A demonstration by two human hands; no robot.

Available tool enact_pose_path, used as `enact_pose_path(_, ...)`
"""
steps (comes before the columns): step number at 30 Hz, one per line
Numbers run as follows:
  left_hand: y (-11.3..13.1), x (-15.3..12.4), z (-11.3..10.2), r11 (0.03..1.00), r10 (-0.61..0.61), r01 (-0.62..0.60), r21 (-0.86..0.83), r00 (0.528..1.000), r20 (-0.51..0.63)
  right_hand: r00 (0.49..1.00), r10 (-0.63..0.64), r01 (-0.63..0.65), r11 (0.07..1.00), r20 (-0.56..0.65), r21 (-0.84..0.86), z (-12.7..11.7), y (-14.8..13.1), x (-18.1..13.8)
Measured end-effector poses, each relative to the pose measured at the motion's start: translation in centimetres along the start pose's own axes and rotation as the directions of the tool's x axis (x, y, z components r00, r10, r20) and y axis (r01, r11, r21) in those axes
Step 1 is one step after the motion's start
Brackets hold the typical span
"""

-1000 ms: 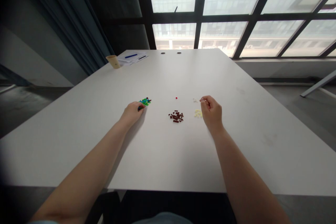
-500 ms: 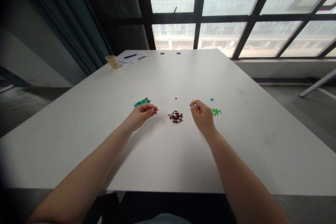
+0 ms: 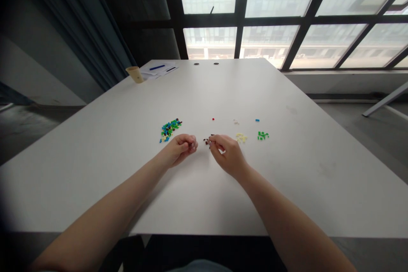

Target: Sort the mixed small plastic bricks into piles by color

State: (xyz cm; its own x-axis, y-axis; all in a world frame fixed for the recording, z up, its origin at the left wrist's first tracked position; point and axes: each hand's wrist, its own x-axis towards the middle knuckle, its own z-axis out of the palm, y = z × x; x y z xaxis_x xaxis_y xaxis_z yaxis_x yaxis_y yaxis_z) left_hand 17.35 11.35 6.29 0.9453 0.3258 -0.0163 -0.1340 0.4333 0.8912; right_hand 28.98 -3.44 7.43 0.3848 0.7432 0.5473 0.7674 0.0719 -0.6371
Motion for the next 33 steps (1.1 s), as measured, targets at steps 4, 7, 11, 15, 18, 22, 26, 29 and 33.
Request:
enact_pose_path(4,0.0,-0.2,0.0,1.000,0.013,-0.012,-0.011,0.996,0.094,0.999,-0.026,0.026,1.000,-0.033,0.008,0.0,-0.2,-0.1)
enact_pose_path(7,0.1,-0.2,0.1,1.000,-0.012,0.013,-0.016,0.996,0.094,0.997,-0.048,0.048,0.999,-0.066,-0.004,-0.1,-0.3,-0.1)
enact_pose_path(11,-0.1,-0.1,0.1,0.998,-0.048,0.051,-0.023,0.992,0.115,0.977,-0.187,0.191,0.981,-0.107,0.027,0.1,-0.3,-0.1)
enact_pose_path(15,-0.7,0.0,0.0,0.986,-0.166,0.164,0.038,0.982,0.089,0.951,-0.308,0.309,0.947,-0.031,0.085,0.7,0.0,-0.1)
enact_pose_path(18,-1.0,0.2,0.0,0.976,-0.211,0.208,0.060,0.976,0.051,0.958,-0.287,0.284,0.953,0.013,0.105,1.1,0.5,-0.1)
enact_pose_path(22,-0.7,0.5,0.0,0.968,-0.179,0.185,0.167,0.983,-0.050,0.986,-0.164,0.162,0.986,0.034,0.043,1.4,1.7,0.0)
enact_pose_path(26,0.2,0.8,-0.5,0.923,-0.017,0.100,0.373,0.975,-0.220,0.996,0.047,-0.039,0.993,0.070,-0.113,2.3,3.4,-0.1)
enact_pose_path(29,0.8,0.9,-1.3,0.888,0.098,0.056,0.457,0.947,-0.306,0.978,0.130,-0.087,0.966,0.165,-0.244,3.2,4.3,-0.3)
enact_pose_path(33,1.6,1.1,-2.4,0.865,0.176,0.039,0.499,0.910,-0.376,0.962,0.167,-0.078,0.926,0.215,-0.371,3.9,4.3,-0.6)
